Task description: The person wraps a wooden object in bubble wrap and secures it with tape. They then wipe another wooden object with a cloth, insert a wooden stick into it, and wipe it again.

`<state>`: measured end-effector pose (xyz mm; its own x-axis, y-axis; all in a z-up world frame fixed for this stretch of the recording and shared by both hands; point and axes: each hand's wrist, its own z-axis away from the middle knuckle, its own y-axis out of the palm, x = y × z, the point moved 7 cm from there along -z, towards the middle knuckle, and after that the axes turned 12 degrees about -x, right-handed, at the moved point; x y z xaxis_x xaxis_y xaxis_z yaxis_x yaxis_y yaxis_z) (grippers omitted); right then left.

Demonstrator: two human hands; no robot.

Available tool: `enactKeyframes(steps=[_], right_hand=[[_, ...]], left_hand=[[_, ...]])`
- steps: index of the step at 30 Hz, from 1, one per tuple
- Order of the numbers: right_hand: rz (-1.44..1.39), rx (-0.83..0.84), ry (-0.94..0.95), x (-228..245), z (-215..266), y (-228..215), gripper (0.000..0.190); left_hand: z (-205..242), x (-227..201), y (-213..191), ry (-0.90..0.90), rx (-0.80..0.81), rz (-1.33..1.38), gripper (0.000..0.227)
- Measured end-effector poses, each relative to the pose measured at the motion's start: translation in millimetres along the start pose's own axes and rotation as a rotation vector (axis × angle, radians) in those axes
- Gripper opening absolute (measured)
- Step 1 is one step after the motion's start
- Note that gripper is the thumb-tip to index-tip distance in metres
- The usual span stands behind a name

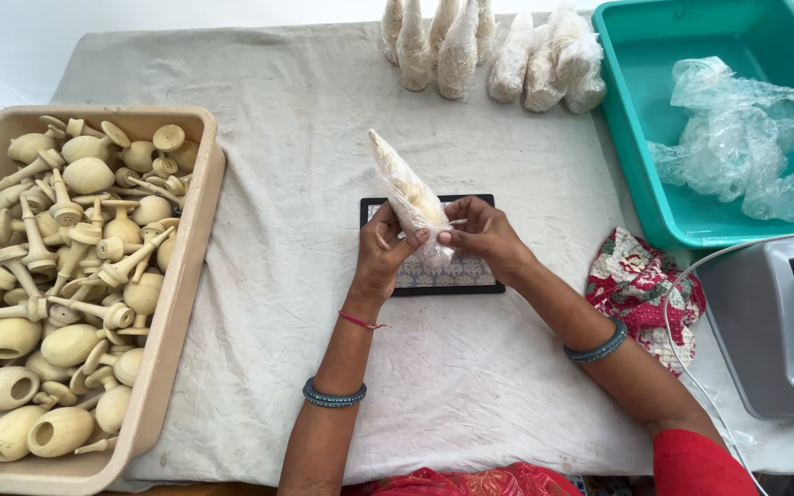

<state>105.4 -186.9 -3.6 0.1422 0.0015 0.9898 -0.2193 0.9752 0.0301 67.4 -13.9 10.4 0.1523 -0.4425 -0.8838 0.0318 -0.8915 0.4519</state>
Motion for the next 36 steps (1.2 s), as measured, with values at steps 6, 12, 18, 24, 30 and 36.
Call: enactKeyframes(steps=[6, 12, 18, 24, 30, 36], right_hand=[[-0.409, 0.295, 0.331, -34, 6, 24, 0.054], [-0.386, 0.250, 0.296, -42, 2, 15, 0.030], [-0.331, 0.170, 0.323, -37, 2, 14, 0.013], [-0.046, 0.066, 0.121, -45, -6, 3, 0.024], [0.350, -0.305, -0.592, 33, 25, -6, 0.030], [0.592, -0.243, -0.941, 56, 51, 27, 0.048]], left_hand=[[0, -7, 3, 0.023, 0.035, -0.046, 0.056], [-2, -17, -1, 0.037, -0.002, -0.194, 0.064], [-6, -5, -12, -0.066, -0.101, -0.176, 0.059], [-11, 8, -23, -0.086, -0.212, -0.152, 0.059], [-11, 5, -36, -0.053, -0.361, -0.103, 0.060], [-10, 1, -30, -0.016, -0.333, -0.024, 0.059]])
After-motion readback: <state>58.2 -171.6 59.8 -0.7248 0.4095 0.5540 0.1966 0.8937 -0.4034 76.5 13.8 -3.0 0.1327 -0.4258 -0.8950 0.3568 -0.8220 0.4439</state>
